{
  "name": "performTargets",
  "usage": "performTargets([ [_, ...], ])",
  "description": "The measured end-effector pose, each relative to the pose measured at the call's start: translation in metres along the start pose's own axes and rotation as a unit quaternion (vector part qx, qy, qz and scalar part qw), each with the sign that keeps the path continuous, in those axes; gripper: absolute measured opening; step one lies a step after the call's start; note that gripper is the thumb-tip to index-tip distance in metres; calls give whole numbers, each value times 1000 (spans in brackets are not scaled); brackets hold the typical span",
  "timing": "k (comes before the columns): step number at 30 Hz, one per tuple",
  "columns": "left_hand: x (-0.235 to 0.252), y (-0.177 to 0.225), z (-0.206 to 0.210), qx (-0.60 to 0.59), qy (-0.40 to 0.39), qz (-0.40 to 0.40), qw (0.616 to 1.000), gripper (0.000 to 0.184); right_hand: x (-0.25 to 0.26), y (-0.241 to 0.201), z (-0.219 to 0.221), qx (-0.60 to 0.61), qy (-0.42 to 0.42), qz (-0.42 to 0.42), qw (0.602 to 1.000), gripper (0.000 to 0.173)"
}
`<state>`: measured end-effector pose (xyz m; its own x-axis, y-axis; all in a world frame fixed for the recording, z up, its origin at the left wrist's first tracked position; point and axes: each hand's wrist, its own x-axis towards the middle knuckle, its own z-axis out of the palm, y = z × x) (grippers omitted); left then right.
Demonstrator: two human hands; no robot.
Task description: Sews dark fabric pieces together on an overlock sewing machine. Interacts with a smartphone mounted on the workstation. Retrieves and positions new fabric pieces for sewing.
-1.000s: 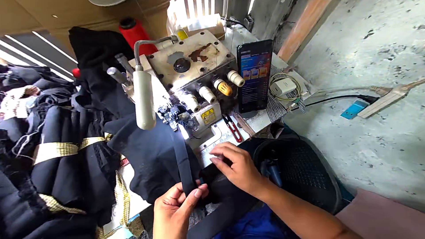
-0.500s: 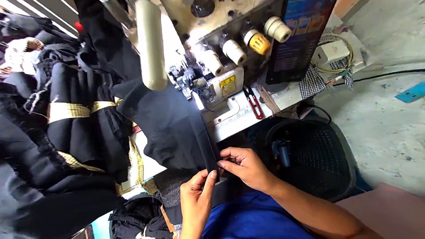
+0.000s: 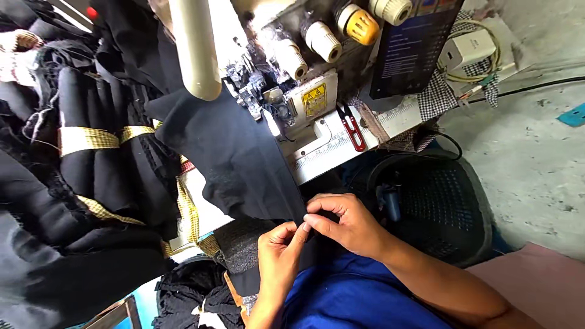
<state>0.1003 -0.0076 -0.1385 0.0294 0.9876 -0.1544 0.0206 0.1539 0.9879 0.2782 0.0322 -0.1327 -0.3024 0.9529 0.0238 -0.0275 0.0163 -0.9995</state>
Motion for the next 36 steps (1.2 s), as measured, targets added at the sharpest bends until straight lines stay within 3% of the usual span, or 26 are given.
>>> performTargets([
  [2, 2, 9, -7, 114, -26, 31, 993, 17, 0, 0, 5, -32, 41, -12, 999, 20],
  [4, 7, 35, -21, 289, -47, 94, 952, 25, 0, -1, 6, -45, 55, -21, 997, 20],
  [7, 28, 80, -38, 306, -8, 212, 928, 23, 0, -3, 3, -10, 34, -15, 999, 19],
  [10, 68, 87, -40, 352, 29, 302, 886, 31, 0, -11, 5, 32, 11, -13, 999, 18],
  [12, 92, 79, -38, 425, 54, 310, 849, 39, -1, -20, 5, 45, 4, -35, 998, 18],
  [14, 100, 73, -37, 446, 78, 312, 835, 35, -3, -23, 3, 45, 7, -49, 998, 17],
  [19, 101, 74, -44, 437, 60, 312, 841, 31, 0, 1, -2, 55, 16, -2, 998, 16],
  [25, 122, 88, -57, 440, 14, 306, 844, 30, 25, -3, -1, 42, 19, -29, 999, 15],
  [36, 163, 103, -70, 473, 0, 291, 832, 33, 65, -12, 0, 19, 48, -44, 998, 13],
])
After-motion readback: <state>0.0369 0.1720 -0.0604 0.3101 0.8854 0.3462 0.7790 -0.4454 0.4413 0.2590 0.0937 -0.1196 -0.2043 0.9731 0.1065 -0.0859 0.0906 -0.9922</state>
